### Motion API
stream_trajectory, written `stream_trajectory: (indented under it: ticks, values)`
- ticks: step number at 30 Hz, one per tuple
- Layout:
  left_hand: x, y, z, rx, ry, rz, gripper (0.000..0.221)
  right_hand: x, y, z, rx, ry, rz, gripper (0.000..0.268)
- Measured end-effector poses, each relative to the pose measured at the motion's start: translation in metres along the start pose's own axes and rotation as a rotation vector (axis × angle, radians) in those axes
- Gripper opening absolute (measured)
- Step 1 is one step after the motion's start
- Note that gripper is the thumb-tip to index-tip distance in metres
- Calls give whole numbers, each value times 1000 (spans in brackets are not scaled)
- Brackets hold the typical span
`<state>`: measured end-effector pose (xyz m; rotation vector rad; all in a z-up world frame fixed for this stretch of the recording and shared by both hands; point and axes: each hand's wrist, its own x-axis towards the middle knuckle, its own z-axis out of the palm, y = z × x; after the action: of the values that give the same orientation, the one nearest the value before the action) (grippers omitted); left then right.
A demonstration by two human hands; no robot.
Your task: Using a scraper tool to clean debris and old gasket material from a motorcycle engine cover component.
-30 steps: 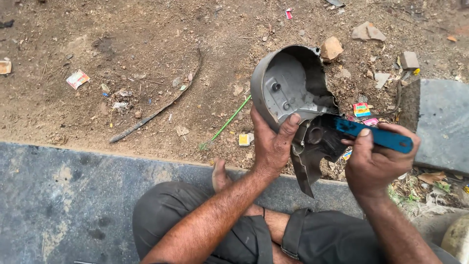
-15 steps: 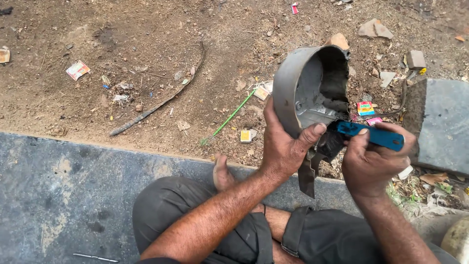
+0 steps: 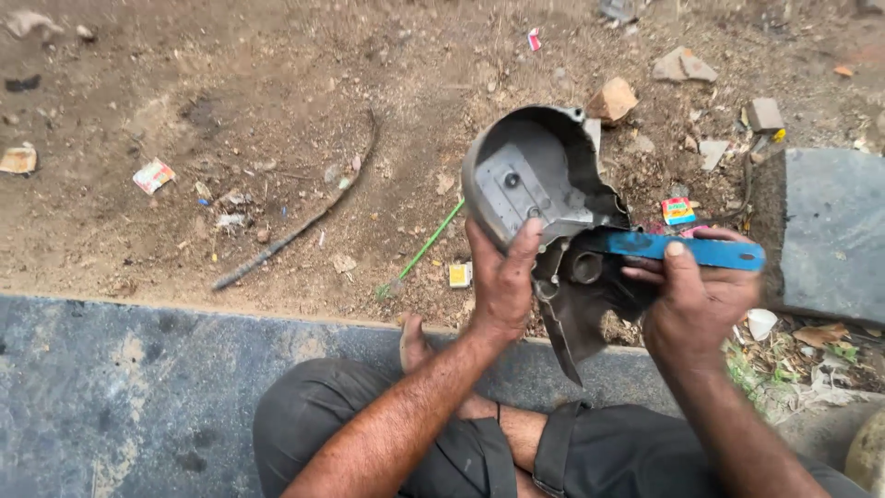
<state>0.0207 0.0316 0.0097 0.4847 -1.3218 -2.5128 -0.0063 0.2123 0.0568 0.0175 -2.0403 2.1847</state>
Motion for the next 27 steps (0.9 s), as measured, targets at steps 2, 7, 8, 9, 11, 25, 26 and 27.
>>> stream_trajectory:
  ticks: [2, 7, 8, 9, 11, 25, 26, 27]
  values:
    - [5, 2, -5, -4, 21, -34, 98, 4, -11, -9, 50, -4, -15, 26]
    - [19, 3, -17, -78, 94, -63, 88, 13, -31, -28, 154, -40, -67, 22]
    - [22, 3, -19, -74, 115, -56, 86, 14, -31, -34, 136, -53, -121, 21]
    - [24, 2, -20, -70, 135, -53, 84, 14, -31, -41, 115, -63, -174, 19]
    - [28, 5, -24, -51, 163, -76, 85, 19, -27, -52, 74, -54, -230, 17]
    - [39, 5, -31, 30, 288, -176, 93, 20, -18, -19, -958, -161, -711, 21]
    - [40, 3, -32, 63, 278, -148, 93, 15, -20, -10, -995, -280, -701, 30]
    - [41, 0, -33, 96, 265, -121, 94, 11, -22, 0, -1028, -399, -692, 40]
